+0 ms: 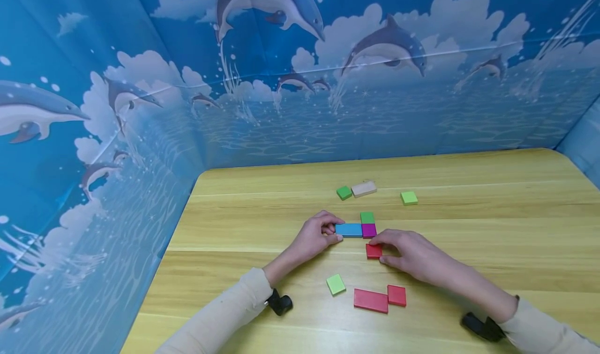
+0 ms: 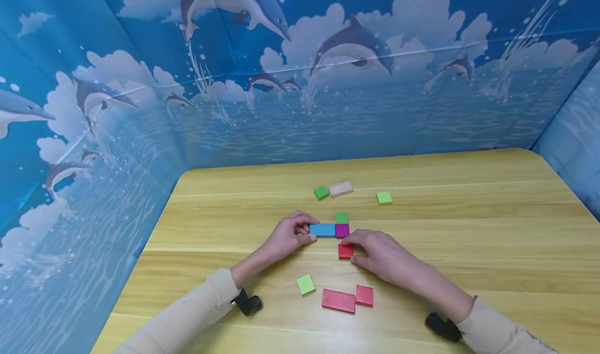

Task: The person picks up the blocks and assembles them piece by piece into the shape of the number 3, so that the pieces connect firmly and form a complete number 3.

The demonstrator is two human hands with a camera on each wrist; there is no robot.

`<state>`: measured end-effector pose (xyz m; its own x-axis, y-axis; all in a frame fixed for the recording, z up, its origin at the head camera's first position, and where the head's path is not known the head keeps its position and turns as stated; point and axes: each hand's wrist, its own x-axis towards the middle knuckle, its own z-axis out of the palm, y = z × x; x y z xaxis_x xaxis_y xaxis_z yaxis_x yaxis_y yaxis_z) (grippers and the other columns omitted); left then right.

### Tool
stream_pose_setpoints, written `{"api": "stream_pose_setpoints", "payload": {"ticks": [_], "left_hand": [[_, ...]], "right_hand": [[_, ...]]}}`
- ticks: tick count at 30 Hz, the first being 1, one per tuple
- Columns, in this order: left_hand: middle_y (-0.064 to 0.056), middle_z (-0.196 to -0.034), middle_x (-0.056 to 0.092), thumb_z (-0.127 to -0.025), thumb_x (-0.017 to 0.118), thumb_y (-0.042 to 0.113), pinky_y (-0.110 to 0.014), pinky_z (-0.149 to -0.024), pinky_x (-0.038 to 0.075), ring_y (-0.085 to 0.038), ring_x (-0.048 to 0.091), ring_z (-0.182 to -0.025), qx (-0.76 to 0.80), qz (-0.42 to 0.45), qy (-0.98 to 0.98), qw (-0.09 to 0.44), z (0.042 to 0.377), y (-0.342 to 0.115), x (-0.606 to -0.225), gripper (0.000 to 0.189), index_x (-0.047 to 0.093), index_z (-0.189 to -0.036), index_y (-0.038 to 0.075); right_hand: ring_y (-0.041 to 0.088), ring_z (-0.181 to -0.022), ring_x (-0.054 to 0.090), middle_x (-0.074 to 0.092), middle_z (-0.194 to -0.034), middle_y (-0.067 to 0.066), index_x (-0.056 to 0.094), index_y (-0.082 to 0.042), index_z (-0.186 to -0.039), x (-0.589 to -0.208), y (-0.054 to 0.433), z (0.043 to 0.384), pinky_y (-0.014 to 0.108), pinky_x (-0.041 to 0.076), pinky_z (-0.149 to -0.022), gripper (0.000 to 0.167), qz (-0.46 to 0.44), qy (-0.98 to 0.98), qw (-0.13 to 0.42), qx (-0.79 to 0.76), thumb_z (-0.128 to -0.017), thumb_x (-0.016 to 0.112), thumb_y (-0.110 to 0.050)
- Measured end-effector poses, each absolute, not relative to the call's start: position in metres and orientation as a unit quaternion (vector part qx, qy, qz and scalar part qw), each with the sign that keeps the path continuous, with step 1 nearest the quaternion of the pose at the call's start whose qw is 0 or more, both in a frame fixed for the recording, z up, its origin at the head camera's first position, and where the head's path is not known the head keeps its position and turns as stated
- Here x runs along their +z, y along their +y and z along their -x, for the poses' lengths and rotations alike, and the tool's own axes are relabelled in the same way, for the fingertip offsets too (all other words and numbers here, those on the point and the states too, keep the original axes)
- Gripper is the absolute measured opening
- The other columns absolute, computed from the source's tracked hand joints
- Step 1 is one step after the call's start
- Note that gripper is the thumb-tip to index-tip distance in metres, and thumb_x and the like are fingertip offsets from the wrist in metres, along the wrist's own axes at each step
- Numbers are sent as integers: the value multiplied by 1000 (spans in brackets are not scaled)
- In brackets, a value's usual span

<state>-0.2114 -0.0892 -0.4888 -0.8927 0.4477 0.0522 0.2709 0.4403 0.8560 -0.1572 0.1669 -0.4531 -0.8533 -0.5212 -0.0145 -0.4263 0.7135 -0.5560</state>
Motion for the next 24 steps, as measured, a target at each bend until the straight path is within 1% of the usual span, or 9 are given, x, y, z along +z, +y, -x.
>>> {"api": "stream_pose_setpoints", "payload": {"ticks": [7,13,17,24], "left_hand": [[-3,-101,58,-87,74,5,-21,-73,50,-9,53,-83,488,-218,841,87,211,-90,-489,26,71,-112,4],[-2,-99,57,-87,75,5,-21,-73,50,-9,53,-82,488,-218,841,86,211,-90,-489,26,71,-112,4],[-2,-100,57,-87,75,6,-21,-73,50,-9,53,-83,487,-217,842,86,211,-90,-490,26,70,-113,5],[-2,-99,57,-87,75,5,-21,-73,50,-9,53,-83,490,-220,839,83,212,-90,-491,25,71,-112,4]], "right_hand": [[21,-106,61,65,-114,-4,71,-18,-115,-454,167,156,46,51,-90,30,260,922,62,-280,-85,77,-14],[18,-102,62,66,-109,-7,74,-19,-110,-456,168,158,42,53,-87,27,247,922,46,-296,-83,79,-15],[15,-98,60,64,-105,-10,75,-20,-107,-456,168,161,40,53,-85,25,238,922,47,-302,-83,80,-16],[16,-95,59,64,-104,-8,75,-19,-107,-454,169,165,39,52,-82,22,236,920,52,-309,-85,79,-17]]}}
